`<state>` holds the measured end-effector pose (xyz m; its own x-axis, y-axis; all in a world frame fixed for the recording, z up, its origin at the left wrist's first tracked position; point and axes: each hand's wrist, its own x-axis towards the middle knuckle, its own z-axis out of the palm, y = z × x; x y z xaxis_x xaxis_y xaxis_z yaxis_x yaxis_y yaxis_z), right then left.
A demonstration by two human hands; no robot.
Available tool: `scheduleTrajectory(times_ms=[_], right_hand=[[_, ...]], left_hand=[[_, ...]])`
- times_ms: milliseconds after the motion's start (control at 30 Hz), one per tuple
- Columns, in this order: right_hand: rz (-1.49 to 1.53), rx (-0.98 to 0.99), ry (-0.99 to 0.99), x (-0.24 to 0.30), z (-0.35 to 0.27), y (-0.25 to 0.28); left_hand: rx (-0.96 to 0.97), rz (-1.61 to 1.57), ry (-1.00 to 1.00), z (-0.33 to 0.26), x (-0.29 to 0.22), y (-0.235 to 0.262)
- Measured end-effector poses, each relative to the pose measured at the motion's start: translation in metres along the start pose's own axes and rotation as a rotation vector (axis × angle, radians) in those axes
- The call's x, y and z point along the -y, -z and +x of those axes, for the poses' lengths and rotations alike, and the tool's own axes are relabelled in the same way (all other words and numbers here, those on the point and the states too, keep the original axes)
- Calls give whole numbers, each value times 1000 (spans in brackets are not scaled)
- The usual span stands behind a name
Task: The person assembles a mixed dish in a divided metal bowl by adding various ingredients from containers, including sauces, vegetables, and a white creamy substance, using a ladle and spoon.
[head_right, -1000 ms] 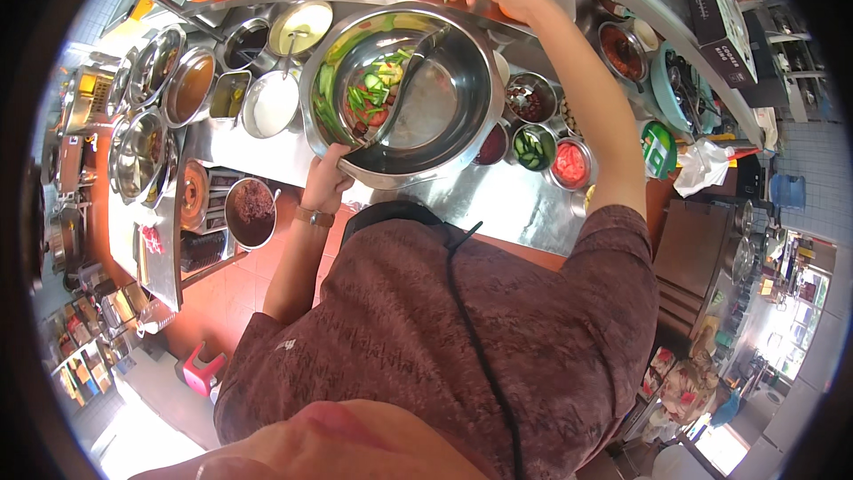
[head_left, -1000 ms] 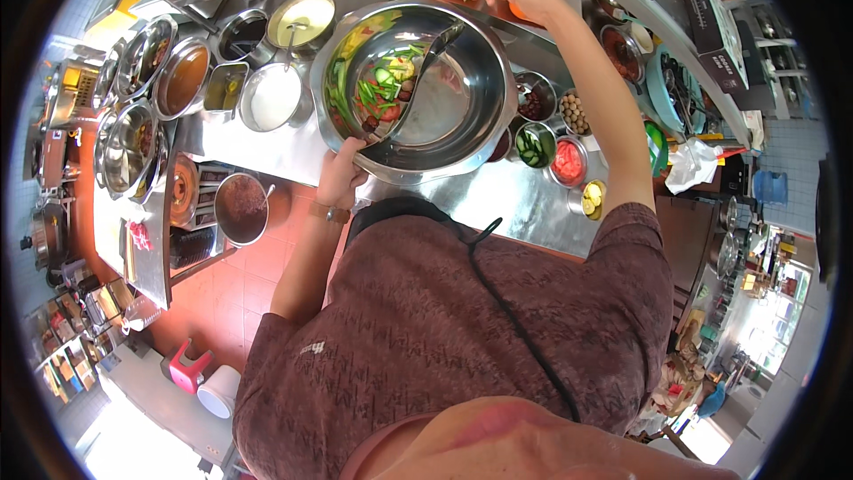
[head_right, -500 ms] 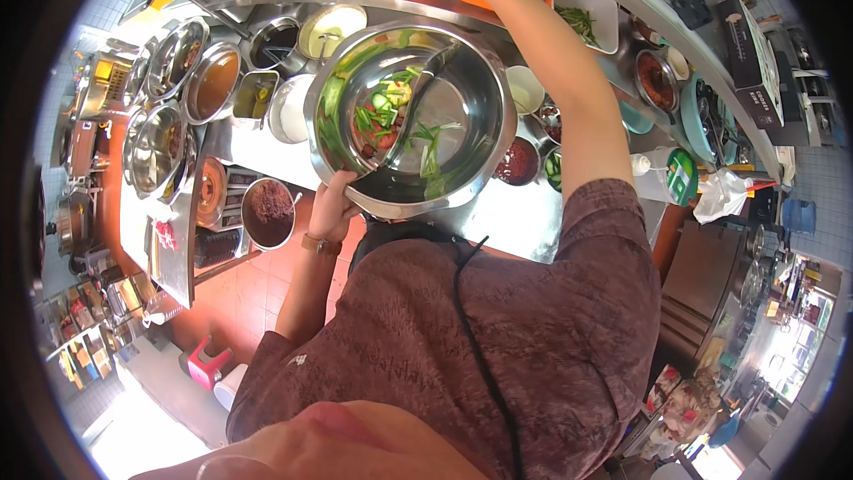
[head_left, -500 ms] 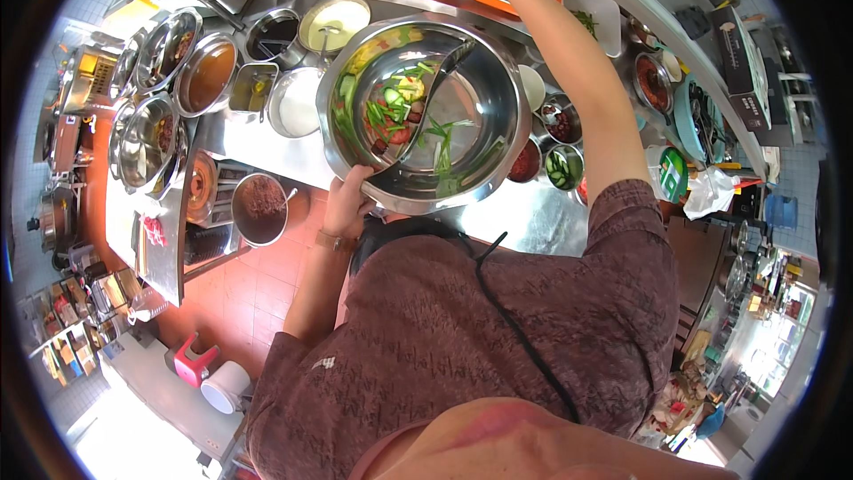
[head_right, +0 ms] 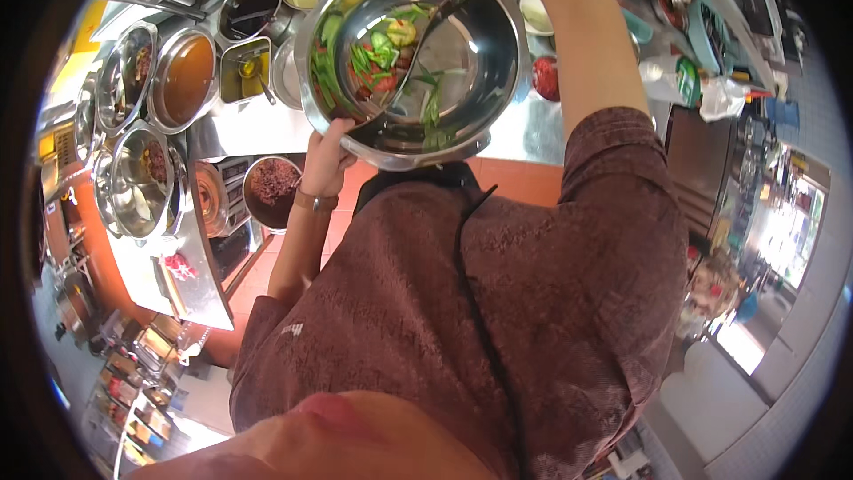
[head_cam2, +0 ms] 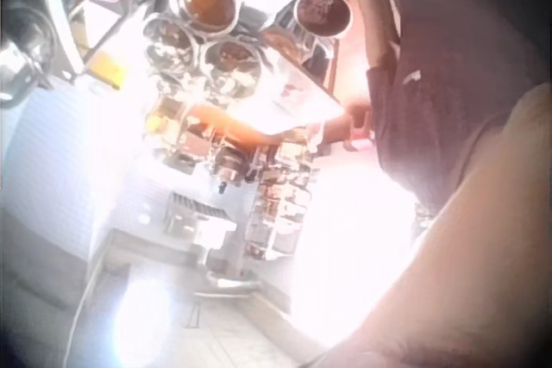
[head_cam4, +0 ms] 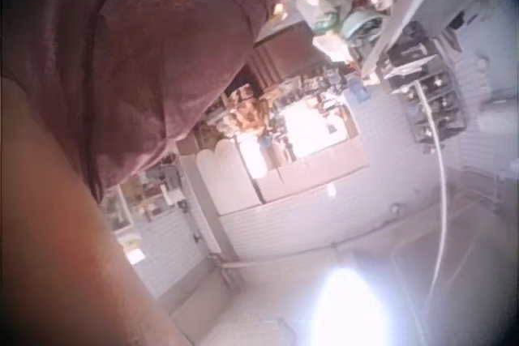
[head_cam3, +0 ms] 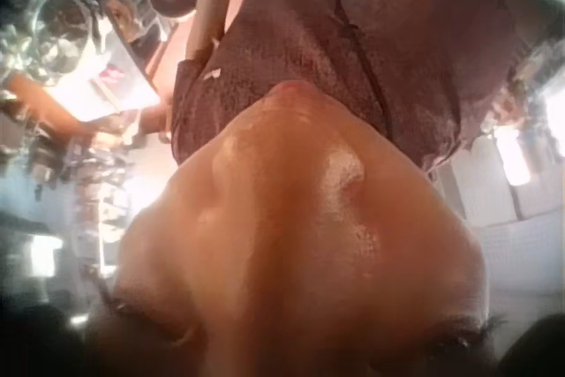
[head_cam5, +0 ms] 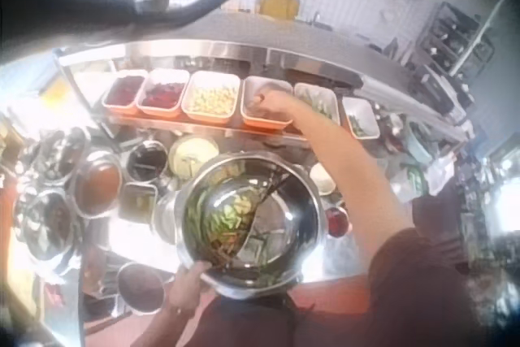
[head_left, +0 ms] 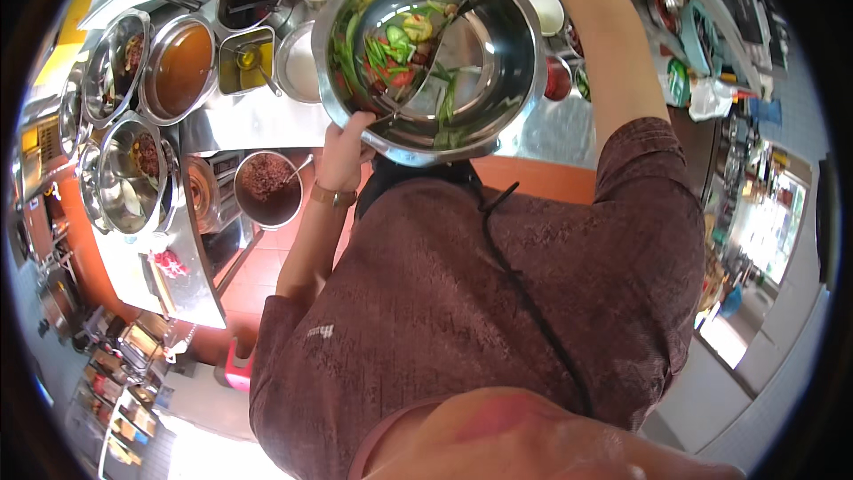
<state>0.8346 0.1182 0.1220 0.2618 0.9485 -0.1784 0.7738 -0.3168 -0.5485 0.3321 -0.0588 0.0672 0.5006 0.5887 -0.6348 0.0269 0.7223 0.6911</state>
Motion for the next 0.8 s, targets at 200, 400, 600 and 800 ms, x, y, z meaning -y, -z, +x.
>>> scheduleTrajectory(times_ms=[200,400,600,800], right_hand=[[532,-25,59,-43,-4,44],[815,1,56,-31,-3,53],[755,2,178,-14,-44,70],[349,235,301,7,-119,66]], left_hand=[[75,12,28,28,-26,2],[24,-54,-16,39,-36,-6],[10,-71,-52,55,-36,-10],[-34,-89,-56,57,-35,-23]])
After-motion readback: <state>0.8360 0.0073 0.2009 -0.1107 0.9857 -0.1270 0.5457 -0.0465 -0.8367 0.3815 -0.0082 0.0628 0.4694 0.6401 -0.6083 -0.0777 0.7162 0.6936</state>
